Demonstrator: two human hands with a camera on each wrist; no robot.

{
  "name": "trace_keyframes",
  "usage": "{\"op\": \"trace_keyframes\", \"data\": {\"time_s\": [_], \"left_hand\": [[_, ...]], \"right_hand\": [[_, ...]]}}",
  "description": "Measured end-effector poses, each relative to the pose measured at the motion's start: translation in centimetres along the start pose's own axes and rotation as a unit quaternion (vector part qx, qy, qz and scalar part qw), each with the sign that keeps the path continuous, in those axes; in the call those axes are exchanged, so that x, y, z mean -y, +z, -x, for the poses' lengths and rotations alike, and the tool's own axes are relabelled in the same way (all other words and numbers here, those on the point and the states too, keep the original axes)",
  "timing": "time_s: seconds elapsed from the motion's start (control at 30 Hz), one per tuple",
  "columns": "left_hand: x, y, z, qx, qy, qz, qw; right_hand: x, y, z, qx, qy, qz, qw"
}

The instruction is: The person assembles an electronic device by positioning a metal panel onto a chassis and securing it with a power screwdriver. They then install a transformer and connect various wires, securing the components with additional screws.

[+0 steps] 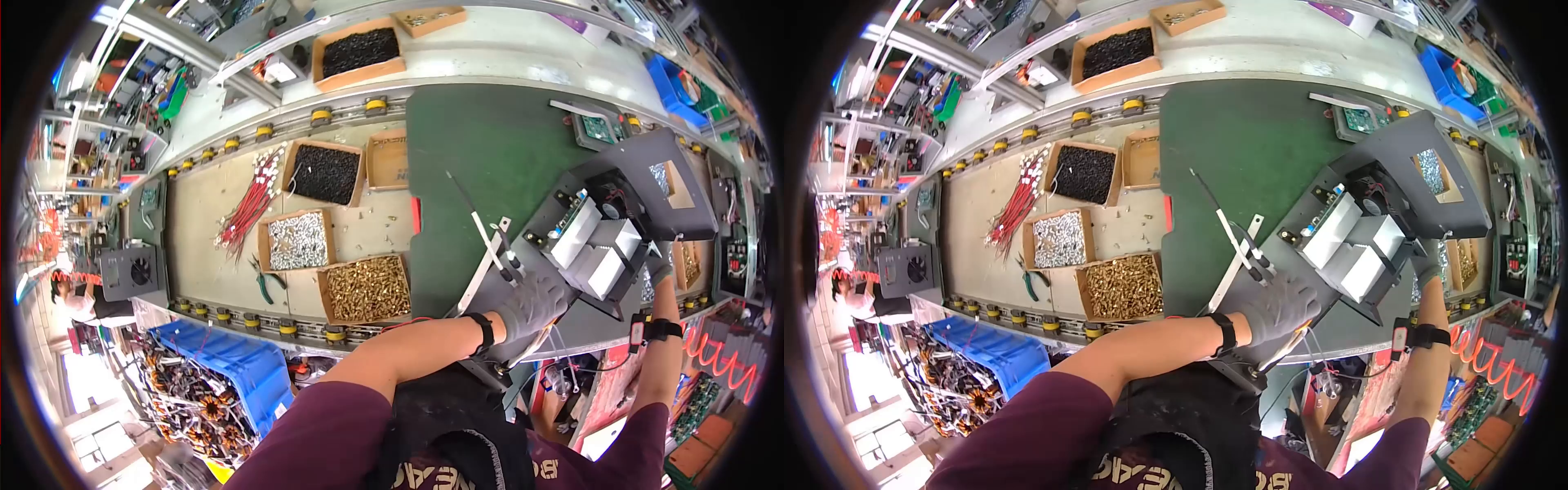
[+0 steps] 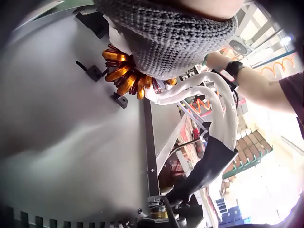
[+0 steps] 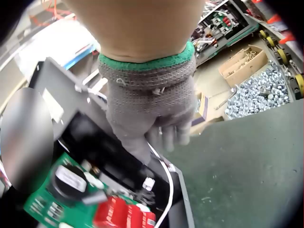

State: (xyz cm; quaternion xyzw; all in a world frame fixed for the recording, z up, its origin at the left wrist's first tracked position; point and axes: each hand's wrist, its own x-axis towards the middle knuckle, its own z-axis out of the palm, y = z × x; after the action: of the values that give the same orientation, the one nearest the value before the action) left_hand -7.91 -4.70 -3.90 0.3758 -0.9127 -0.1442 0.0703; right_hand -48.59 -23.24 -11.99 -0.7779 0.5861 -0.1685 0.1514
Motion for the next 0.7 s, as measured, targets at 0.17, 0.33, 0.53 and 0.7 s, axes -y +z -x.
{"op": "trace_keyframes", "data": {"time_s": [0.17, 0.33, 0.53, 0.7], "left_hand": [[0.8, -1.7, 1.1, -0.034, -0.047, 0.042, 0.997], [3.2, -4.9, 2.9, -0.163, -0.183, 0.044, 0.969], [11.0, -5.6, 5.7, 0.083, -0.162, 0.236, 0.955], [15.9, -4.2, 5.7, 0.102, -0.155, 0.344, 0.92]], "right_hand": [[8.5, -7.3, -4.8, 0.041, 0.024, -0.065, 0.997], [23.8, -10.3, -14.2, 0.035, -0.018, 0.238, 0.97], [33.7, -6.4, -20.3, 0.087, -0.048, 0.363, 0.926], [35.8, -3.2, -21.1, 0.084, -0.041, 0.301, 0.949]]}}
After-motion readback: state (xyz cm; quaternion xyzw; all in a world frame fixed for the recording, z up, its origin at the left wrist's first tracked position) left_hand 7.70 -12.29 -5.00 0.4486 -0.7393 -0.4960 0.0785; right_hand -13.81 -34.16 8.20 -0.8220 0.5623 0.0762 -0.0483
